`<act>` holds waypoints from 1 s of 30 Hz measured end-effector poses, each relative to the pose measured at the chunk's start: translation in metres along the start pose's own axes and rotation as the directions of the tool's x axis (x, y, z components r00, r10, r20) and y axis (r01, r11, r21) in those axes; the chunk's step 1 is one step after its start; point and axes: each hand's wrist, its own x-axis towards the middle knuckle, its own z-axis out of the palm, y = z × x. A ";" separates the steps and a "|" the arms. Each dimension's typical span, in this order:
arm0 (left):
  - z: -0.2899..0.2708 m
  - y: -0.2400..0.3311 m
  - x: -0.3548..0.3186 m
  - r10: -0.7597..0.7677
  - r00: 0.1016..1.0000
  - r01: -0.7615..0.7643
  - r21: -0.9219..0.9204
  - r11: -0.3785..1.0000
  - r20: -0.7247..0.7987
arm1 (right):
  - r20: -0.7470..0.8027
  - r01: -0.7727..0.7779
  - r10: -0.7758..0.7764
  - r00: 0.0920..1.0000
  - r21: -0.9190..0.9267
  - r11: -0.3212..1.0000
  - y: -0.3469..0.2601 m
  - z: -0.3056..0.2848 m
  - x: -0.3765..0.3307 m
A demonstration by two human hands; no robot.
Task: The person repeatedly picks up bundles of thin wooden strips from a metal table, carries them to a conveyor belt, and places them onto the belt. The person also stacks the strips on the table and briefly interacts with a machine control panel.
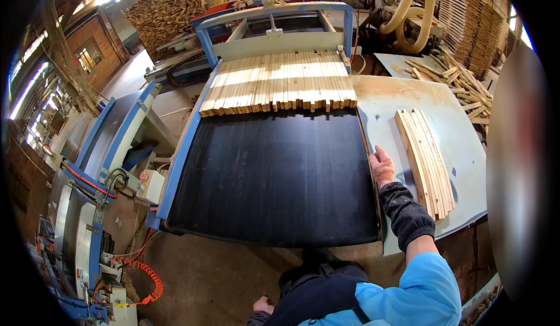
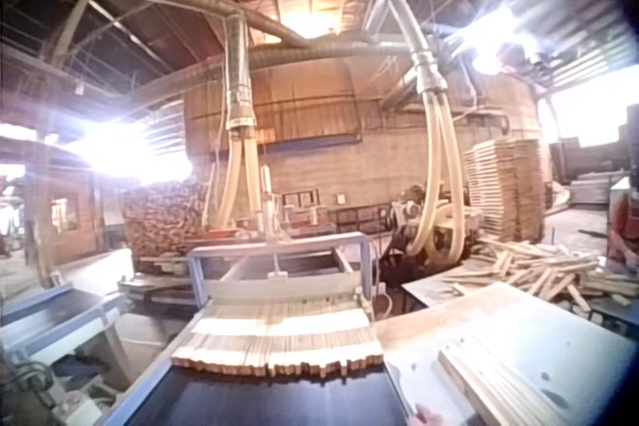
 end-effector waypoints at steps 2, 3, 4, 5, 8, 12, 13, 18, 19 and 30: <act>-0.017 0.005 0.021 0.012 0.998 -0.017 0.075 0.997 0.069 | -0.003 -0.002 0.002 1.000 0.010 1.000 -0.002 -0.001 -0.002; -0.028 0.008 0.032 0.015 0.994 -0.028 0.120 0.992 0.108 | -0.003 0.004 -0.004 1.000 0.026 1.000 -0.002 -0.001 -0.003; -0.036 0.013 0.041 0.026 0.988 -0.049 0.152 0.987 0.153 | -0.006 -0.002 0.002 1.000 0.027 1.000 -0.003 -0.001 -0.005; -0.043 0.017 0.049 0.051 0.986 -0.069 0.106 0.992 0.157 | -0.009 -0.009 0.009 1.000 0.030 1.000 -0.003 -0.002 -0.007; -0.046 0.034 0.063 0.075 0.991 -0.008 -0.507 0.862 0.112 | -0.002 0.010 -0.009 1.000 0.036 0.999 -0.004 -0.005 -0.015; -0.032 0.050 0.075 0.110 0.936 -0.256 0.430 0.866 0.335 | 0.014 0.002 -0.003 1.000 0.073 0.997 -0.008 -0.011 -0.027; -0.027 0.052 0.075 0.141 0.941 -0.268 0.419 0.868 0.309 | 0.014 -0.007 0.006 1.000 0.094 0.996 -0.010 -0.011 -0.028; -0.015 0.033 0.067 0.071 0.923 -0.218 0.362 0.906 0.378 | 0.003 -0.005 0.005 1.000 0.097 0.995 -0.014 -0.011 -0.031; -0.012 0.026 0.061 0.048 0.926 -0.197 0.368 0.909 0.375 | -0.001 -0.004 0.004 1.000 0.094 0.996 -0.014 -0.010 -0.032; 0.017 -0.006 0.044 0.139 0.978 -0.160 0.129 0.979 0.158 | -0.035 0.038 -0.039 0.999 -0.004 0.999 -0.010 -0.009 -0.034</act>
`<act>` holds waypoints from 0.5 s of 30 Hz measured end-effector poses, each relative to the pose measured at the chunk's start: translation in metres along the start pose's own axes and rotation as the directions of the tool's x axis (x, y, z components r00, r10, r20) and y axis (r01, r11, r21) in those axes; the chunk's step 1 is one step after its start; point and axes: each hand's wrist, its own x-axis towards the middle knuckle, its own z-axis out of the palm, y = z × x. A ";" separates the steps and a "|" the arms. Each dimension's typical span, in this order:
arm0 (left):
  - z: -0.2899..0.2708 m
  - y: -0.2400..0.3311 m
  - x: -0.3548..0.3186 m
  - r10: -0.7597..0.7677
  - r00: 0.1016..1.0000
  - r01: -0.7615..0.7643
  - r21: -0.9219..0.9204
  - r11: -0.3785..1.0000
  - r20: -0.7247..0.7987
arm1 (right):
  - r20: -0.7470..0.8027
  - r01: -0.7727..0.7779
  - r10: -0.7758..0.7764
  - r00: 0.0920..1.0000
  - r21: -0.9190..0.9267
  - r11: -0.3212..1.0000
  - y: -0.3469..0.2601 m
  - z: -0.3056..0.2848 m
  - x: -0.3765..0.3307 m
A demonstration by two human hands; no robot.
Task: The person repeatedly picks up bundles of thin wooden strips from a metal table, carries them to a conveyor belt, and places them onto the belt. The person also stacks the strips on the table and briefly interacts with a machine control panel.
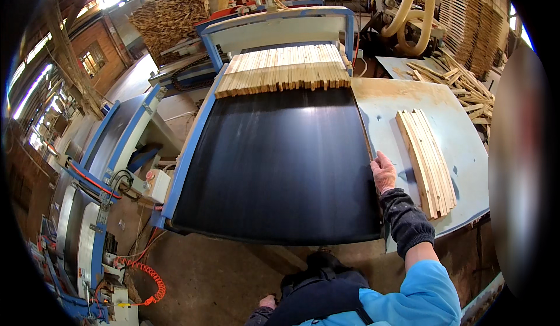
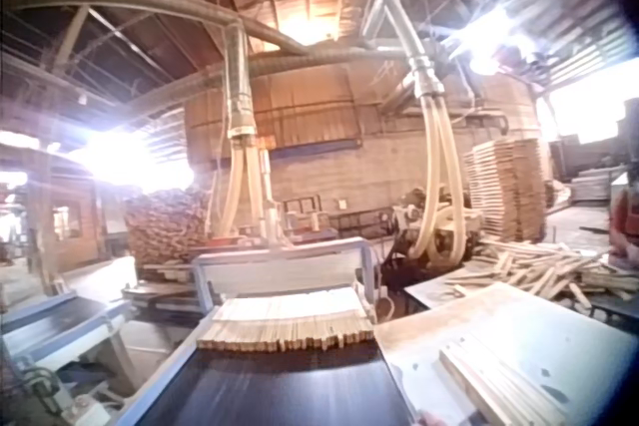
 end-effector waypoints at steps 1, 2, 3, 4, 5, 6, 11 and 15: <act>-0.001 0.001 -0.001 0.012 0.999 -0.012 -0.008 1.000 -0.035 | -0.001 -0.002 0.002 1.000 -0.003 1.000 0.002 0.001 -0.001; -0.002 0.002 -0.002 0.022 0.997 -0.024 -0.017 1.000 -0.070 | -0.001 -0.017 0.017 1.000 -0.001 1.000 0.003 0.002 -0.001; -0.004 0.003 -0.003 0.031 0.994 -0.034 -0.026 0.999 -0.106 | -0.003 0.005 -0.005 1.000 0.006 1.000 0.005 0.003 -0.002; -0.007 0.003 -0.004 0.038 0.995 -0.039 -0.015 0.999 -0.090 | -0.005 0.015 -0.015 1.000 0.020 1.000 0.007 0.004 -0.003; -0.010 0.004 -0.005 0.043 0.996 -0.044 -0.004 0.999 -0.074 | -0.006 -0.009 0.010 1.000 0.032 0.999 0.008 0.005 -0.004; -0.013 0.004 -0.005 0.007 1.000 -0.007 0.004 1.000 -0.012 | 0.002 -0.010 0.010 1.000 0.061 0.998 0.010 0.005 -0.005; -0.018 0.003 -0.001 0.100 0.995 -0.099 0.135 0.986 -0.004 | 0.027 -0.011 0.009 1.000 0.083 0.996 0.015 0.006 -0.010; -0.009 -0.001 -0.002 -0.010 0.997 0.002 0.105 0.994 0.071 | 0.025 0.021 -0.024 0.999 0.089 0.996 0.015 0.006 -0.010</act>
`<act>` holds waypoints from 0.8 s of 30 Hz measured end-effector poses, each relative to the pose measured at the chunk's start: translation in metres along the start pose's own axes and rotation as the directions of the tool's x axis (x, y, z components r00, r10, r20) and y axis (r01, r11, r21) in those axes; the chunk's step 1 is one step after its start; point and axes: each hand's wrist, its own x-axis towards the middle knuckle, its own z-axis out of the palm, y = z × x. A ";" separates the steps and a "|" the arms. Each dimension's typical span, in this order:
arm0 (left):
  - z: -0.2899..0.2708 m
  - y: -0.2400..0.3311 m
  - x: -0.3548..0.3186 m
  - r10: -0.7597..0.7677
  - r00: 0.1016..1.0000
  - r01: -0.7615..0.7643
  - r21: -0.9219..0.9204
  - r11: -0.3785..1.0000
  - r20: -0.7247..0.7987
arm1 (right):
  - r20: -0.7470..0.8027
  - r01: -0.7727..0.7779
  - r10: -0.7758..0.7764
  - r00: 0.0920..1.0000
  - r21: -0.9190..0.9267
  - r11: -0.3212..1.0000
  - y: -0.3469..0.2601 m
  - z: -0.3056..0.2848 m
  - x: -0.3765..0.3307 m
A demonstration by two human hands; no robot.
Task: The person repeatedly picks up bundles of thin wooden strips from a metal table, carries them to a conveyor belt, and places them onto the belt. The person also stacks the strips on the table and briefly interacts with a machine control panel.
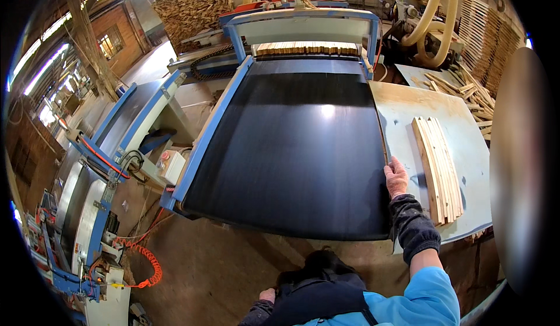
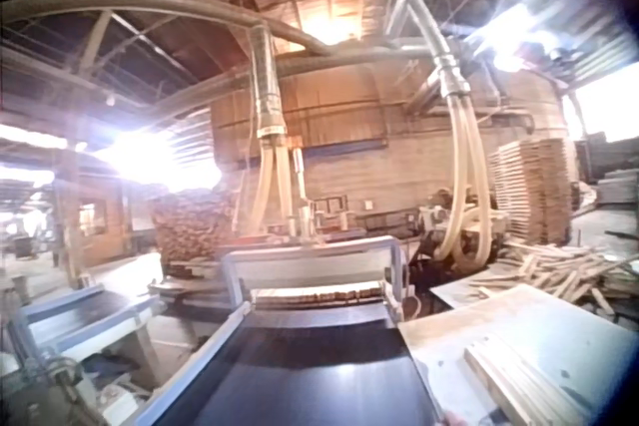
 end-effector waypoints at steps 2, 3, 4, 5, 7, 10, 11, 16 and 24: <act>0.005 -0.002 -0.006 -0.030 0.997 0.021 -0.146 0.989 -0.065 | 0.008 -0.003 0.003 1.000 0.006 1.000 -0.001 0.000 0.000; 0.006 -0.003 -0.010 -0.093 0.996 0.091 -0.182 0.979 0.002 | 0.015 -0.007 0.007 1.000 0.005 1.000 -0.001 -0.001 0.000; 0.007 -0.004 -0.014 -0.093 0.994 0.074 -0.263 0.962 -0.061 | 0.011 -0.023 0.023 1.000 -0.010 1.000 -0.002 -0.001 0.001; 0.008 -0.004 -0.020 -0.130 0.990 0.108 -0.315 0.943 -0.051 | 0.021 -0.021 0.021 1.000 0.007 1.000 -0.003 -0.001 0.000; 0.008 -0.003 -0.028 -0.178 0.984 0.163 -0.361 0.918 -0.007 | 0.015 -0.007 0.008 1.000 -0.032 0.999 -0.006 -0.002 0.000; 0.007 0.000 -0.035 -0.182 0.983 0.183 -0.353 0.918 0.036 | 0.012 -0.010 0.010 1.000 -0.038 0.999 -0.011 -0.003 -0.002; 0.007 0.000 -0.035 -0.164 0.986 0.159 -0.355 0.921 0.017 | 0.013 -0.021 0.022 1.000 -0.031 0.999 -0.012 -0.004 -0.002; 0.008 -0.001 -0.028 -0.175 0.984 0.171 -0.340 0.925 0.018 | 0.003 0.023 -0.023 1.000 -0.103 0.994 -0.013 -0.004 -0.003; 0.009 0.000 -0.021 -0.184 0.979 0.200 -0.219 0.955 0.089 | -0.025 0.022 -0.024 0.999 -0.097 0.995 -0.001 0.000 0.001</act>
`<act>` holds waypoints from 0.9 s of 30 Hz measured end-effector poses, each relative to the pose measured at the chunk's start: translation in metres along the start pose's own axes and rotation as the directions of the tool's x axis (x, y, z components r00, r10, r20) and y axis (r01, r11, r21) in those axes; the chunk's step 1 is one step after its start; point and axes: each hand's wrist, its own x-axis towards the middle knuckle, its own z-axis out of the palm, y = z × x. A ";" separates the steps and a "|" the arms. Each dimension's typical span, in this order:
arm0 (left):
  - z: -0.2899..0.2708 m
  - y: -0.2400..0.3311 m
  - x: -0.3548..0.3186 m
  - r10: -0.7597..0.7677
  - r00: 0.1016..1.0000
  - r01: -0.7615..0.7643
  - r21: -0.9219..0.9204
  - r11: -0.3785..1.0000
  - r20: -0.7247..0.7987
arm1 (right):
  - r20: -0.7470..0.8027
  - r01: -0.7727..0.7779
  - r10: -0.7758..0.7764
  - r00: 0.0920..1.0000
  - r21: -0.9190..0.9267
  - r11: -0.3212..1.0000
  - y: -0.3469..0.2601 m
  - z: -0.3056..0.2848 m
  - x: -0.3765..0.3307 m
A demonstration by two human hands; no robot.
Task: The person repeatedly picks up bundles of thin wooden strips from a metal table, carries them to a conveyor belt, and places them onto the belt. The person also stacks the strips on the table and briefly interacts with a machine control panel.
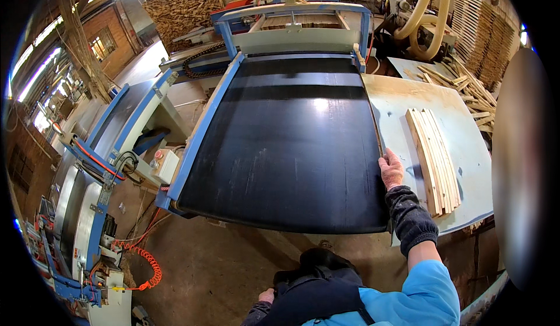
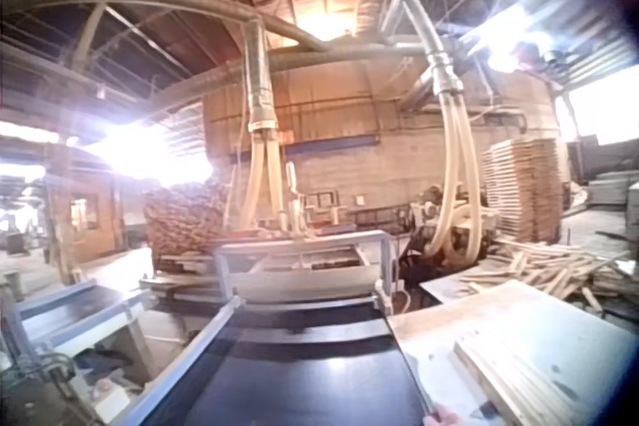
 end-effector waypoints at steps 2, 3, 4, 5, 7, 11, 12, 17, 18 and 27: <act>-0.001 0.002 0.001 0.041 0.999 -0.041 -0.008 0.999 -0.016 | 0.014 0.004 -0.004 1.000 -0.018 1.000 0.001 -0.001 0.000; -0.002 0.003 0.002 0.018 0.999 -0.019 0.043 0.999 0.039 | 0.012 0.004 -0.004 1.000 -0.008 1.000 0.001 -0.001 -0.001; -0.003 0.003 0.003 0.014 1.000 -0.014 -0.026 1.000 0.011 | 0.004 0.013 -0.013 1.000 -0.002 1.000 0.000 -0.001 -0.001; -0.003 0.004 0.004 -0.019 1.000 0.020 -0.053 0.998 0.023 | 0.008 -0.002 0.002 1.000 0.012 1.000 -0.001 -0.002 -0.002; -0.002 0.004 0.006 -0.055 0.998 0.057 -0.095 0.994 0.025 | 0.007 -0.013 0.013 1.000 0.031 0.999 -0.004 -0.001 -0.003; 0.005 0.006 0.012 0.031 0.999 -0.031 -0.009 0.999 0.013 | -0.002 0.063 -0.063 0.998 -0.013 0.998 -0.015 -0.003 -0.004; 0.007 0.005 0.013 0.024 0.999 -0.028 0.088 0.996 0.038 | 0.004 0.121 -0.121 0.993 -0.071 0.990 -0.020 -0.003 -0.004; 0.003 0.009 0.030 0.140 0.988 -0.127 0.166 0.978 -0.068 | 0.041 0.179 -0.175 0.984 -0.129 0.975 -0.040 -0.019 -0.005; 0.000 0.008 0.034 0.164 0.983 -0.146 0.199 0.969 -0.078 | 0.057 0.128 -0.120 0.991 -0.183 0.975 -0.044 -0.020 -0.003; -0.077 0.033 0.032 0.136 0.961 -0.244 -0.505 0.828 -0.241 | 0.239 -0.081 0.091 0.967 -0.054 0.995 -0.039 -0.078 0.053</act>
